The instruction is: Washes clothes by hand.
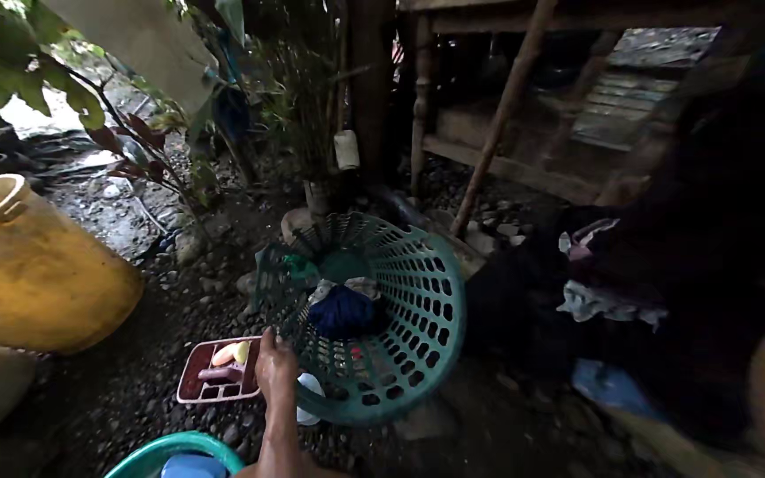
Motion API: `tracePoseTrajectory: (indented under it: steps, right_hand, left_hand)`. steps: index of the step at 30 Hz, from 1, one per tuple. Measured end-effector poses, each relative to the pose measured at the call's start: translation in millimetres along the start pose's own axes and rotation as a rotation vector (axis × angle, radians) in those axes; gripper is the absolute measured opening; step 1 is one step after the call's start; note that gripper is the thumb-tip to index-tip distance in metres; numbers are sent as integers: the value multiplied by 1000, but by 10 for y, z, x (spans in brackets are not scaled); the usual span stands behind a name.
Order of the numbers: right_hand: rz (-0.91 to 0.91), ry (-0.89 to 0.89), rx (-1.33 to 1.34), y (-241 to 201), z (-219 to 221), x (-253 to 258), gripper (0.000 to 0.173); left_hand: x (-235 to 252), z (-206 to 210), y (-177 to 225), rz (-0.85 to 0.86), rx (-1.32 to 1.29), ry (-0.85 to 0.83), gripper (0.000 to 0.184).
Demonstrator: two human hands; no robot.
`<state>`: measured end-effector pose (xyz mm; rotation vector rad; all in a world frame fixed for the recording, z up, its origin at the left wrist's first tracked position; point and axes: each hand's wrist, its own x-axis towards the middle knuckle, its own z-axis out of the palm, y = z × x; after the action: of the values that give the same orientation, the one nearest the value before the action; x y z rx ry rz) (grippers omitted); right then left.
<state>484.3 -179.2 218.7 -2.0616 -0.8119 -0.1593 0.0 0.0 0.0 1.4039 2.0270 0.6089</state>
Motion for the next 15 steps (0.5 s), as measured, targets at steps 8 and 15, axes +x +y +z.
tracePoseTrajectory:
  steps: [8,15]
  right_hand:
    - [-26,60,-355,1199,1212,-678,42]
    - [-400,-859,99,-771,2471,-1751,39]
  left_hand:
    - [-194,-203,196,-58,-10,-105,43]
    - [-194,-186,269,-47,49,-85,43]
